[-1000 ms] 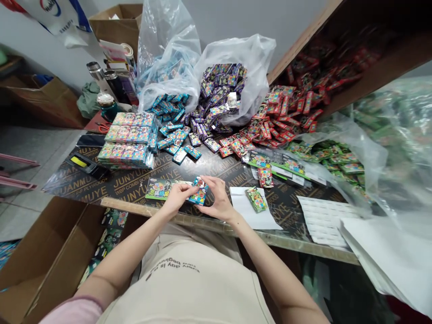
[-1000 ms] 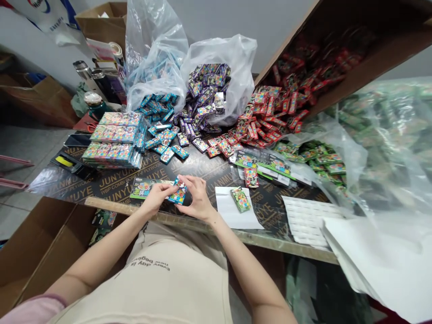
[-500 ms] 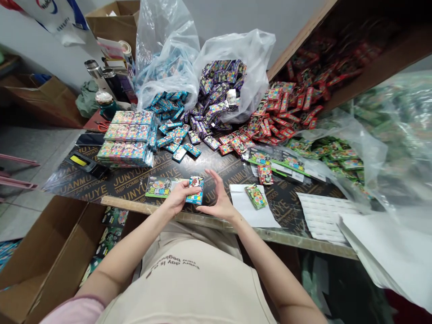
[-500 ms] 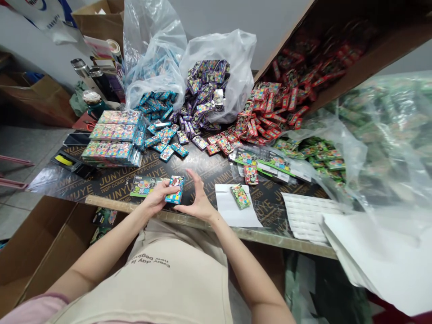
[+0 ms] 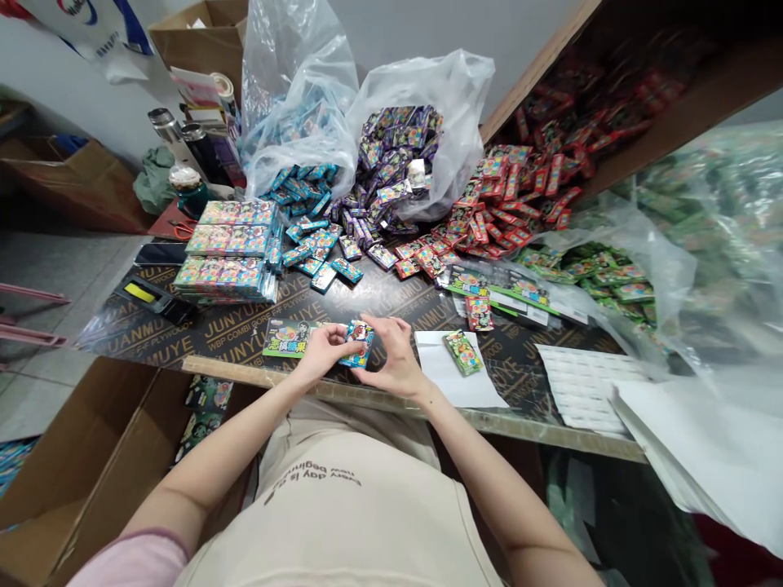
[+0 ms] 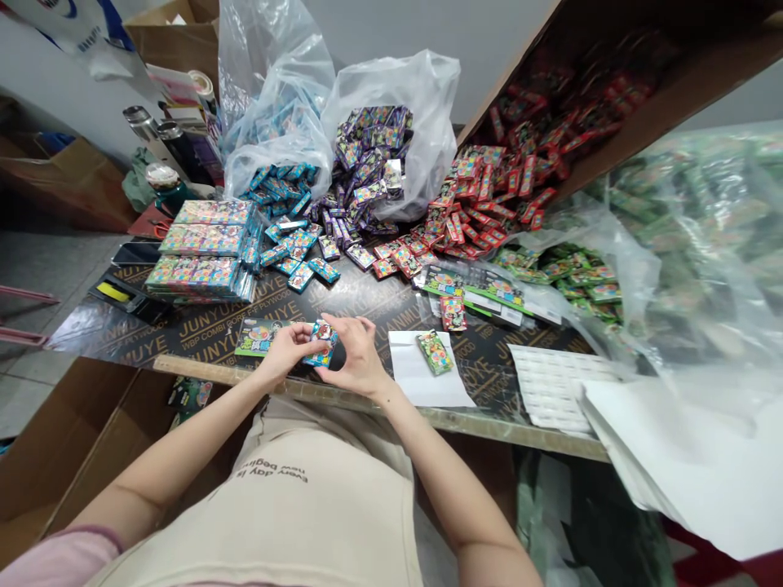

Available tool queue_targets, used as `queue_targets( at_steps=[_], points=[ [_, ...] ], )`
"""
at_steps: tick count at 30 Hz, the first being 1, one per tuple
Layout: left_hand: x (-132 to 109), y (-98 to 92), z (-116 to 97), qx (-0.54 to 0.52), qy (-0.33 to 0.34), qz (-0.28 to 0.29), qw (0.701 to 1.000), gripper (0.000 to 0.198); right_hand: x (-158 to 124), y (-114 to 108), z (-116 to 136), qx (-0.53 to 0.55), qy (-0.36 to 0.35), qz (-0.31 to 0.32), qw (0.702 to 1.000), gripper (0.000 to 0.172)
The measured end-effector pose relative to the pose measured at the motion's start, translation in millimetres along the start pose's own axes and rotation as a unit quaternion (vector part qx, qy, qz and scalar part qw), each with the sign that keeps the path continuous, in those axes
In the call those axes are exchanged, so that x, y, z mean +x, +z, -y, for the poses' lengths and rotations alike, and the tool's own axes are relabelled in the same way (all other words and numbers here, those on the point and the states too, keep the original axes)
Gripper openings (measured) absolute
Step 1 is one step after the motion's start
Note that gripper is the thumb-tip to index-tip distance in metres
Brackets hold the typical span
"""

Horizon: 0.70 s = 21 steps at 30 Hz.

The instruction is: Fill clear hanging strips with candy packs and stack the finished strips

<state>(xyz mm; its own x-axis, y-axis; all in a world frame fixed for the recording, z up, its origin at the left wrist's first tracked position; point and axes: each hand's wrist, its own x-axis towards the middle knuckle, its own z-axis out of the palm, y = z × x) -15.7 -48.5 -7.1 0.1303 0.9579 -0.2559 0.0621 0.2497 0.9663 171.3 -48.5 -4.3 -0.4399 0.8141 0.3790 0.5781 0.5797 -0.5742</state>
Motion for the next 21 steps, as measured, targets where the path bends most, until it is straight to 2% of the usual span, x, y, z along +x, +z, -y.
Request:
queue_targets(
  at_steps=[2, 4, 5, 7, 8, 12, 17, 21],
  points=[
    [3, -18.6, 3, 0.173, 0.091, 0.018, 0.981, 0.069, -3, -2, -14, -0.026, 0.033, -0.044, 0.998, 0.084],
    [6, -39.3, 8, 0.363, 0.157, 0.054, 0.917, 0.1, -6, -3, -30, -0.063, 0.06, -0.063, 0.994, 0.082],
    [8, -48.1, 11, 0.437, 0.169, 0.077, 0.88, 0.109, -8, -2, -36, -0.08, 0.066, -0.055, 0.993, 0.082],
    [11, -59.6, 18, 0.529, 0.172, 0.11, 0.824, 0.11, -11, 2, -45, -0.104, 0.061, -0.021, 0.993, 0.08],
    [12, -62.1, 22, 0.549, 0.177, 0.118, 0.808, 0.107, -12, 5, -46, -0.111, 0.055, -0.004, 0.992, 0.079],
    [15, -59.8, 27, 0.563, 0.212, 0.095, 0.793, 0.107, -10, 13, -38, -0.122, 0.032, 0.016, 0.992, 0.077],
    [16, -57.6, 22, 0.557, 0.213, 0.067, 0.8, 0.112, -2, 3, -28, -0.135, 0.056, -0.059, 0.987, 0.075],
    [16, -54.3, 19, 0.554, 0.214, 0.054, 0.803, 0.101, 1, -3, -23, -0.117, 0.008, -0.012, 0.993, 0.077]
  ],
)
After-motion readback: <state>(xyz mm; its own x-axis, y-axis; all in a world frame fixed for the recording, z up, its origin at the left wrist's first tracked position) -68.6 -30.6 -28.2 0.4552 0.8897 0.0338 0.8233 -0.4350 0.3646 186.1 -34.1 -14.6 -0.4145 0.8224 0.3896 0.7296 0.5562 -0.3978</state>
